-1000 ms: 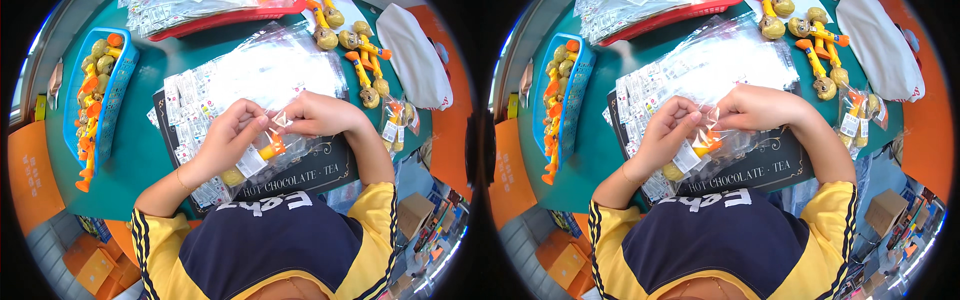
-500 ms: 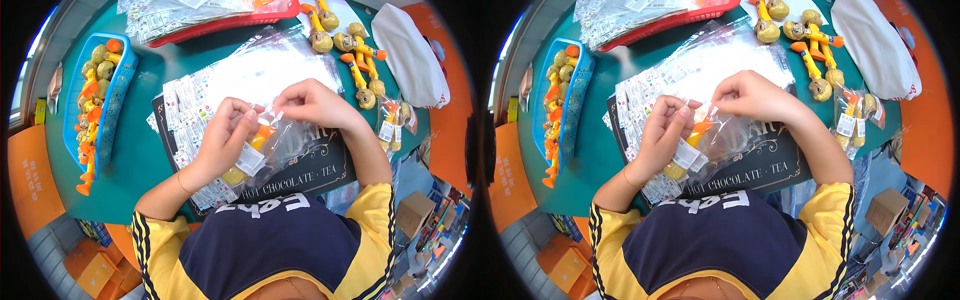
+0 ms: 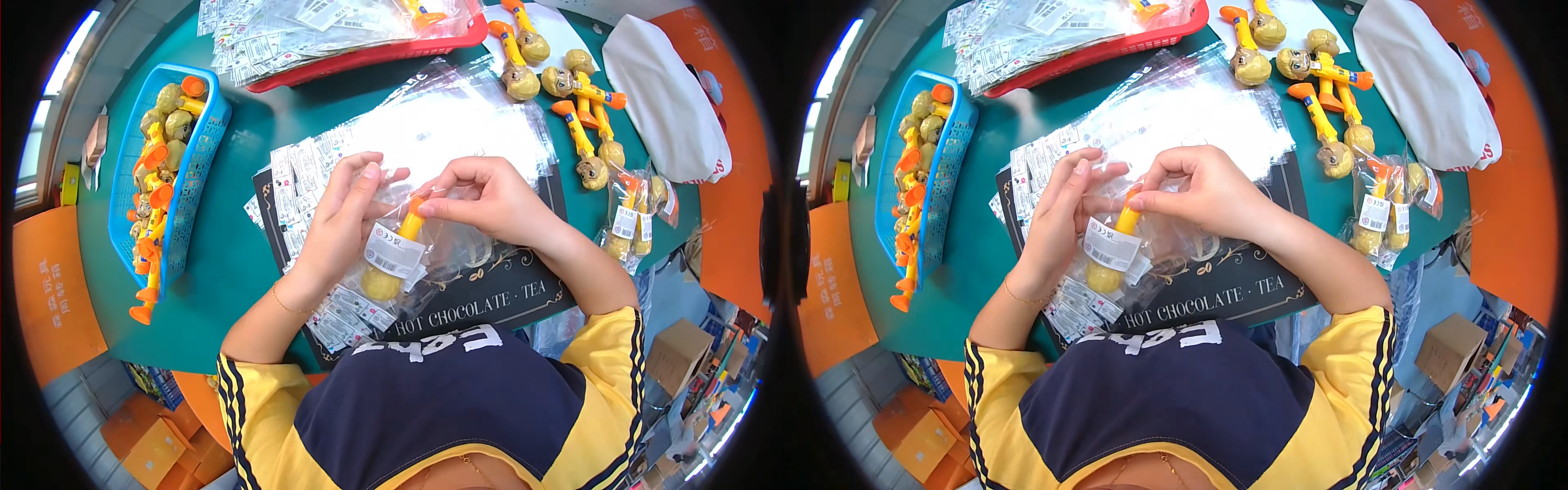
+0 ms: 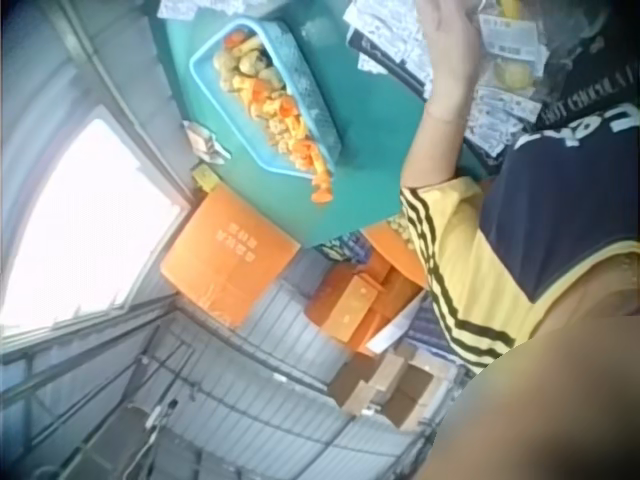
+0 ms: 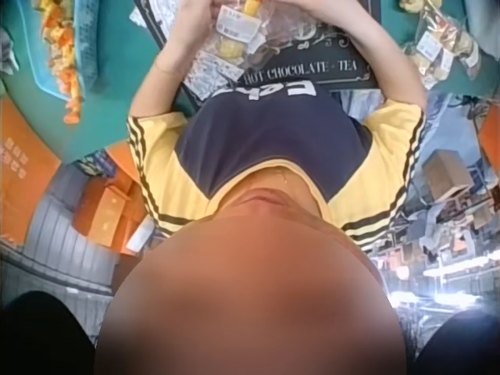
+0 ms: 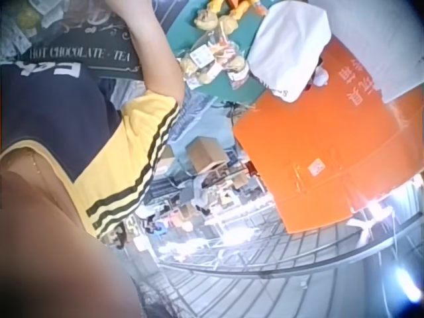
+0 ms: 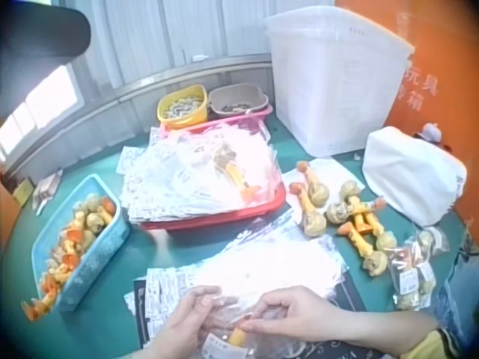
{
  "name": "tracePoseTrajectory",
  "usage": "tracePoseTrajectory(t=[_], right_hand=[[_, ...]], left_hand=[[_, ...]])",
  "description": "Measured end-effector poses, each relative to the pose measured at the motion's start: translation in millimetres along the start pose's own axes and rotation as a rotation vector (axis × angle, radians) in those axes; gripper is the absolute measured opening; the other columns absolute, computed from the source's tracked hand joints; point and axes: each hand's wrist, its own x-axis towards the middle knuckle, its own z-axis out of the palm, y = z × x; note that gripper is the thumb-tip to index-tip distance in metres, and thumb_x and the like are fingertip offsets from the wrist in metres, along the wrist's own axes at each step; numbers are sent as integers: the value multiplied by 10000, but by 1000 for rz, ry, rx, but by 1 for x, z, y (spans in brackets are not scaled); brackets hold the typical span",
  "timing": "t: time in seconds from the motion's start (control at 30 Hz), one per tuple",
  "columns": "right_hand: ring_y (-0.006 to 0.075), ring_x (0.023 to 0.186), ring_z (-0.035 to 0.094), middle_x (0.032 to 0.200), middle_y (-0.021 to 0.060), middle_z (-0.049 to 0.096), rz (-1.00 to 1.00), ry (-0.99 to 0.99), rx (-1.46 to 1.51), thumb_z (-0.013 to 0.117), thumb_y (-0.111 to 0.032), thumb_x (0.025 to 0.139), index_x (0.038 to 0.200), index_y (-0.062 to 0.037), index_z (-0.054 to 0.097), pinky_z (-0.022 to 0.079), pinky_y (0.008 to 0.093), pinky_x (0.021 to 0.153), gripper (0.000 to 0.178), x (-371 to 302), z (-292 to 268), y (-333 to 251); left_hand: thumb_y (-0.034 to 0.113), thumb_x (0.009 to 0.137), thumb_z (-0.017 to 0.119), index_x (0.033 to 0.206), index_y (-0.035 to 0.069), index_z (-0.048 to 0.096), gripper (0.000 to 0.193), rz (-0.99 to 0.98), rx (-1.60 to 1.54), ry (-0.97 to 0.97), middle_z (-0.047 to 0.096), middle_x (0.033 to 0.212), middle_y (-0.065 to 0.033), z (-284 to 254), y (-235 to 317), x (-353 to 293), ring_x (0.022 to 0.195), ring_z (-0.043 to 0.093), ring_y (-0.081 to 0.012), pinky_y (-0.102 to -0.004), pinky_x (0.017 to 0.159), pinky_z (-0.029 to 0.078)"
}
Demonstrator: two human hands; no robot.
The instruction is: Assembling character toy heads onto bases and packaging them into plastic bags.
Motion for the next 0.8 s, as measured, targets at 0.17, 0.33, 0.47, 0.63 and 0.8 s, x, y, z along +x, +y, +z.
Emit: tracePoseTrajectory(t=[0.17, 0.33, 0.47, 0.63, 0.8], right_hand=[[78, 736, 628, 960, 97, 695, 245, -12, -8, 687, -87, 855, 838, -4, 607, 509, 218, 645, 116, -1, -1, -17], [63, 678, 603, 881, 70, 687, 175, -31, 57, 671, -114, 873, 848, -4, 620, 488, 207, 603, 124, 0, -3, -9], [73, 718, 617, 811, 46, 668, 134, -52, -27, 663, -121, 881, 878, 6, 631, 492, 204, 646, 131, 1, -5, -6], [77, 753, 622, 821, 51, 671, 160, -45, 62, 660, -127, 884, 883, 19, 633, 492, 206, 687, 148, 5, -9, -6], [71, 766, 621, 828, 44, 672, 133, -34, 62, 654, -125, 890, 886, 18, 633, 489, 201, 701, 144, 8, -6, 1]], left_hand=[[201, 976, 515, 1125, -19, 530, 266, -15, 234, -26, 636, 1061, -126, -10, -7, 5, 900, 622, -130, -258, 762, 529], [140, 952, 555, 997, -28, 555, 173, 89, 351, -22, 656, 996, -114, -14, -13, 6, 814, 622, -102, -227, 712, 515], [107, 956, 529, 933, -1, 496, 116, 165, 347, -18, 652, 1003, -130, -17, -18, 8, 767, 626, -99, -218, 676, 510], [100, 964, 495, 927, 22, 433, 106, 106, 231, -12, 639, 1051, -162, -14, -14, 7, 772, 651, -144, -248, 678, 534], [122, 976, 427, 1024, 32, 424, 102, 54, 220, -43, 593, 1151, -241, -11, -6, 6, 869, 680, -204, -270, 723, 555]])
